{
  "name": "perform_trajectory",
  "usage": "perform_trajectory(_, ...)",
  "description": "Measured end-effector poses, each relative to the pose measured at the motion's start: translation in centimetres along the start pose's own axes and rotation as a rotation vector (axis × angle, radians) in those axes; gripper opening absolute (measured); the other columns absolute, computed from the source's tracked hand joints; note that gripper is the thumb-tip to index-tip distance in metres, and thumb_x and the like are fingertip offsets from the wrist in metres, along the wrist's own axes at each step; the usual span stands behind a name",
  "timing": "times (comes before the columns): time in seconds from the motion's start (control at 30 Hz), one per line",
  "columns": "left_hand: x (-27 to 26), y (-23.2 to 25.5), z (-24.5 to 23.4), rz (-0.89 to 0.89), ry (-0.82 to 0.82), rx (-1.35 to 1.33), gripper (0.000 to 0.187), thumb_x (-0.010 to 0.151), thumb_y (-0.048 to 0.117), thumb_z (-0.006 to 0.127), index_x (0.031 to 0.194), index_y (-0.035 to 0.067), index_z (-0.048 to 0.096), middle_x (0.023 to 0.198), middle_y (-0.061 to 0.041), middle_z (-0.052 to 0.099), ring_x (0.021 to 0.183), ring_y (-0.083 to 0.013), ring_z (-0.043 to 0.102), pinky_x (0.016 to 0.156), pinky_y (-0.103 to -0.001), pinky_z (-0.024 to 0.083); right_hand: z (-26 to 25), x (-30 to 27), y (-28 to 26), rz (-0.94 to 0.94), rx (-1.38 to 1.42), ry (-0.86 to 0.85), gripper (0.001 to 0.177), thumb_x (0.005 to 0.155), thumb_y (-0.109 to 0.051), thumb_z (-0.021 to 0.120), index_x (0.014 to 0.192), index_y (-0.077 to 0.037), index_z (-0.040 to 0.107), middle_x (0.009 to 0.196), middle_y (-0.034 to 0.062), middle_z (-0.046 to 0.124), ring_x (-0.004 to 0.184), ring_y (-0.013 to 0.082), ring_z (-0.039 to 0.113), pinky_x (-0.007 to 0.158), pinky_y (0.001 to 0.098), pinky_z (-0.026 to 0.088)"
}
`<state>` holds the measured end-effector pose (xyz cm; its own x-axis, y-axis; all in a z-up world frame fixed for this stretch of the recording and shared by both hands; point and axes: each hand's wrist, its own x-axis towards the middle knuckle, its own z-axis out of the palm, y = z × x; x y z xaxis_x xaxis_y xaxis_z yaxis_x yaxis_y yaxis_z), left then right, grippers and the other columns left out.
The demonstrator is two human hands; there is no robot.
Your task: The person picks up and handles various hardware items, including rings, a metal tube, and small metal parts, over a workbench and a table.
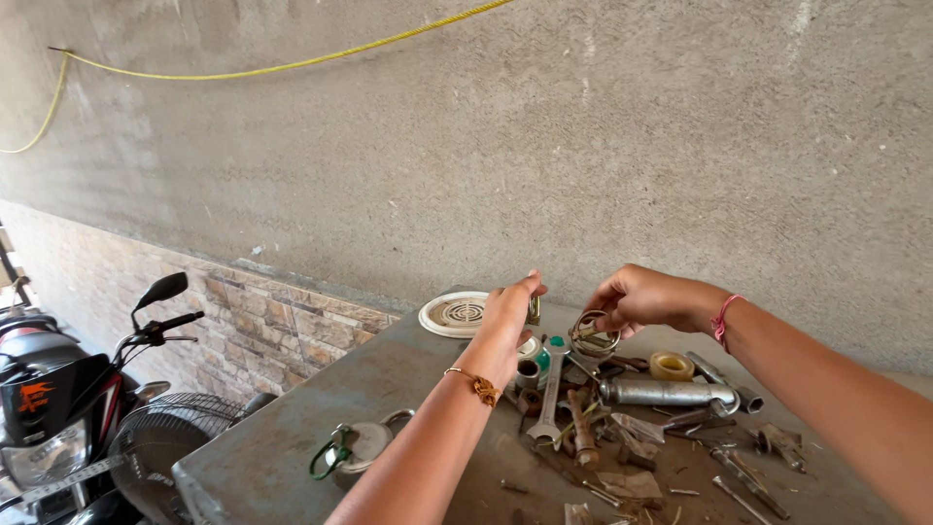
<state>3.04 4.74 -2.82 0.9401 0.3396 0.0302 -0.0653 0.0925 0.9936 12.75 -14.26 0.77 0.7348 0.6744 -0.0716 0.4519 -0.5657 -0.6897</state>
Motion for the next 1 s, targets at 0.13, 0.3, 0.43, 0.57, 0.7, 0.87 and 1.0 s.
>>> perform_trajectory(0.13, 0.7, -0.2, 1.5, -0.012, -0.036, 0.092, 0.052, 0.095, 0.045, 0.054, 0.125, 0.006, 0.069, 0.151, -0.016, 0.053, 0.139, -0.0285, 0.046, 0.111, -0.044, 0.038, -0.5, -0.2, 0.5, 0.034, -0.054, -0.026, 0.031, 0.086, -0.007, 0.072, 0.116, -0.001, 0.075, 0.103, 0.0059, 0.08, 0.083, 0.0149, 0.069, 0.076, 0.031, 0.059)
perform_trajectory(0.3, 1.5, -0.2, 2.2, 0.031, -0.057, 0.078, 0.051, 0.093, 0.039, 0.059, 0.125, 0.001, 0.066, 0.146, -0.021, 0.061, 0.141, -0.0302, 0.049, 0.116, -0.044, 0.034, -0.3, 0.0, 1.7, 0.018, -0.078, -0.074, 0.033, 0.086, -0.01, 0.075, 0.117, 0.0, 0.074, 0.1, 0.0069, 0.077, 0.083, 0.0139, 0.069, 0.076, 0.0303, 0.059)
perform_trajectory(0.43, 0.7, 0.3, 1.4, -0.067, -0.044, 0.11, 0.049, 0.097, 0.043, 0.056, 0.127, 0.005, 0.065, 0.152, -0.02, 0.05, 0.149, -0.0275, 0.035, 0.119, -0.048, 0.023, -0.5, 0.8, 3.3, 0.011, -0.012, -0.07, 0.035, 0.086, -0.011, 0.077, 0.119, 0.0, 0.074, 0.095, 0.0092, 0.076, 0.081, 0.0149, 0.066, 0.073, 0.0305, 0.056)
perform_trajectory(0.57, 0.2, 0.2, 0.3, -0.06, -0.053, 0.028, 0.051, 0.093, 0.041, 0.06, 0.127, 0.002, 0.062, 0.152, -0.012, 0.049, 0.146, -0.0217, 0.037, 0.116, -0.042, 0.038, 0.1, 1.5, 4.8, -0.03, 0.052, -0.043, 0.034, 0.084, -0.01, 0.077, 0.116, 0.0, 0.075, 0.096, 0.0043, 0.078, 0.08, 0.0125, 0.068, 0.072, 0.0289, 0.057)
perform_trajectory(0.7, 0.2, -0.2, 0.4, 0.005, -0.061, -0.014, 0.058, 0.089, 0.04, 0.067, 0.129, -0.001, 0.057, 0.145, -0.014, 0.058, 0.137, -0.0215, 0.048, 0.11, -0.038, 0.041, -0.4, 1.4, 5.2, -0.097, 0.027, 0.007, 0.03, 0.085, -0.008, 0.075, 0.115, -0.001, 0.077, 0.094, 0.0102, 0.078, 0.079, 0.0145, 0.069, 0.07, 0.0296, 0.057)
perform_trajectory(0.87, 0.3, -0.9, 0.7, -0.007, -0.001, 0.032, 0.069, 0.084, 0.039, 0.076, 0.133, 0.002, 0.046, 0.14, -0.012, 0.054, 0.129, -0.02, 0.051, 0.11, -0.039, 0.044, -1.5, 0.9, 3.4, -0.061, 0.195, 0.152, 0.029, 0.087, -0.008, 0.073, 0.116, -0.001, 0.075, 0.097, 0.01, 0.078, 0.081, 0.0173, 0.071, 0.07, 0.031, 0.058)
perform_trajectory(1.0, -0.3, -0.5, 1.0, 0.105, -0.108, 0.09, 0.062, 0.08, 0.043, 0.075, 0.121, -0.003, 0.068, 0.122, -0.016, 0.069, 0.113, -0.0216, 0.059, 0.101, -0.037, 0.042, -2.0, -1.2, 0.9, -0.185, 0.497, 0.175, 0.034, 0.087, -0.004, 0.069, 0.121, 0.004, 0.067, 0.105, 0.0123, 0.073, 0.09, 0.0175, 0.075, 0.084, 0.0295, 0.066)
